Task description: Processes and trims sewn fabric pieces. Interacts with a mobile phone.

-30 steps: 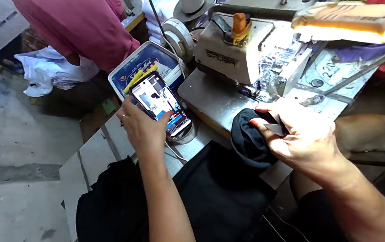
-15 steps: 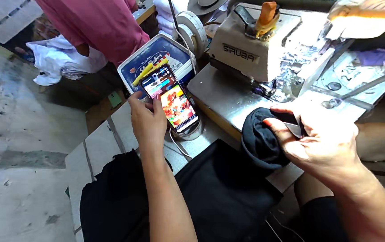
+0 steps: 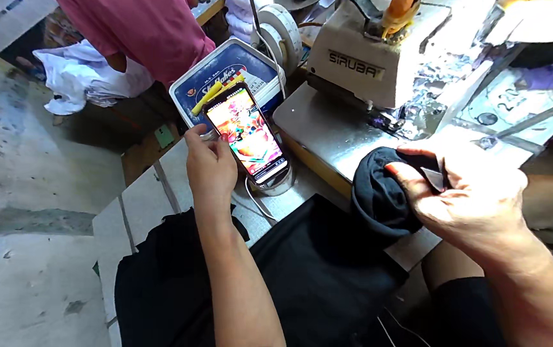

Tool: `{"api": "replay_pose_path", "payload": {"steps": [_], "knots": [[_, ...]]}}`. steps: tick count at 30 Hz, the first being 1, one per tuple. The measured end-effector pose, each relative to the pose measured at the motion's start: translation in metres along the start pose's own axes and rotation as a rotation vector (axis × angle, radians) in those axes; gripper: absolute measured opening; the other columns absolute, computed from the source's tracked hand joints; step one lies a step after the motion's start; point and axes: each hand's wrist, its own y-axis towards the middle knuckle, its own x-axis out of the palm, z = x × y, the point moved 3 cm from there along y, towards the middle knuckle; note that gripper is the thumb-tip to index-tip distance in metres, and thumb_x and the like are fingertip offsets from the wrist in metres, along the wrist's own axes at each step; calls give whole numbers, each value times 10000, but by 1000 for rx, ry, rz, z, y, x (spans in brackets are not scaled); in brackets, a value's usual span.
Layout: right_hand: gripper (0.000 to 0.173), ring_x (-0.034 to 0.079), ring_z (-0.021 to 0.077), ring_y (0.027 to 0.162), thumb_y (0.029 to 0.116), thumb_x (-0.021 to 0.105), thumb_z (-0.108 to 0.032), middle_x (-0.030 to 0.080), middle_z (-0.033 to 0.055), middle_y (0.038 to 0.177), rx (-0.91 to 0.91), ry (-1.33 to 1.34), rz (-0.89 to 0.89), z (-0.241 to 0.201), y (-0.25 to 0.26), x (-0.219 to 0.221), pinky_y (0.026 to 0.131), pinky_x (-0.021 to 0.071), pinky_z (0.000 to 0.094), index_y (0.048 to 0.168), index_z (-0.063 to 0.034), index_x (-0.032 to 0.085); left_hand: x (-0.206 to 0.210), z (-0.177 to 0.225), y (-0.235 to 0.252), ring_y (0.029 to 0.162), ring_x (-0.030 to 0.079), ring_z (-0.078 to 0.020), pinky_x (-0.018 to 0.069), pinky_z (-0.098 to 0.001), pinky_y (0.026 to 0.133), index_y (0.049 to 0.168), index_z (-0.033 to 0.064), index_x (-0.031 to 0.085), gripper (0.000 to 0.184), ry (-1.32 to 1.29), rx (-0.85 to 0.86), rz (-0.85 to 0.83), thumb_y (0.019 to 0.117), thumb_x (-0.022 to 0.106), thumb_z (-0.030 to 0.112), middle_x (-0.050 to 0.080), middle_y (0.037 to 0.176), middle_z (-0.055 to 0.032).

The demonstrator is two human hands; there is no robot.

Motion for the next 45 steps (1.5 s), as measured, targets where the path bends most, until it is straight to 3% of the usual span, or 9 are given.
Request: {"api": "replay_pose_path", "payload": {"steps": [3, 8, 10, 13, 19, 24, 35, 40, 45], "knots": [[303, 677, 258, 853, 988, 587, -196, 707, 211, 941, -14, 6, 1, 1, 0, 0, 733, 518, 373, 1114, 44, 721, 0, 0, 0, 890, 663, -221, 544, -407, 804, 1473, -2, 379, 501, 8, 16, -8, 1044, 572, 172, 653, 1115, -184], [302, 677, 252, 854, 985, 588, -197, 709, 207, 940, -14, 0, 4, 0, 0, 0, 735, 515, 361, 1110, 43, 722, 6, 7, -5, 881, 649, -324, 539, -520, 788, 1515, 10, 319, 952, 81, 11, 31, 785, 897, 211, 629, 1098, -212], [302, 673, 243, 844, 981, 588, -194, 708, 205, 932, -11, 2, 5, 0, 0, 0, 734, 516, 351, 1107, 45, 724, 12, 7, -4, 995, 648, -379, 524, -576, 857, 1541, 37, 274, 1049, 120, -9, 40, 746, 927, 237, 632, 1141, -238], [300, 660, 224, 810, 978, 596, -202, 699, 188, 900, -8, 0, 11, 0, 1, 0, 700, 503, 337, 1098, 41, 725, 18, 8, -2, 1143, 637, -415, 506, -605, 940, 1565, 63, 223, 1078, 153, -38, 47, 765, 921, 249, 632, 1235, -261], [297, 659, 220, 786, 978, 593, -208, 702, 183, 878, -10, 6, 26, 0, 0, 1, 684, 500, 341, 1078, 37, 729, 16, 0, -2, 954, 655, -359, 523, -569, 828, 1519, 31, 319, 608, 104, 31, 60, 1058, 555, 350, 642, 1105, -222], [300, 666, 212, 783, 972, 585, -206, 711, 183, 875, -2, 4, 27, 0, -1, 1, 681, 500, 329, 1077, 32, 734, 12, 2, -5, 962, 662, -361, 519, -571, 831, 1501, 34, 345, 504, 76, 29, 43, 1109, 427, 339, 653, 1108, -226], [287, 659, 219, 784, 974, 591, -197, 700, 183, 872, -8, 8, 38, -1, 0, 1, 676, 495, 333, 1064, 38, 730, 10, 0, -4, 830, 641, -276, 527, -489, 770, 1494, 13, 336, 531, 78, 72, 33, 1076, 538, 271, 646, 1034, -191], [285, 665, 219, 787, 973, 596, -195, 706, 182, 877, 2, 11, 37, -1, -1, 2, 683, 502, 337, 1078, 34, 729, 9, 1, -4, 899, 660, -331, 542, -530, 792, 1512, 32, 297, 834, 100, 44, 1, 884, 820, 201, 642, 1088, -212], [277, 672, 213, 801, 975, 601, -191, 710, 183, 879, -8, 18, 41, 0, -1, 2, 696, 506, 325, 1065, 36, 730, 14, 1, -3, 979, 650, -399, 535, -593, 812, 1543, 61, 245, 1051, 122, 21, 11, 755, 926, 199, 625, 1130, -236]]}}
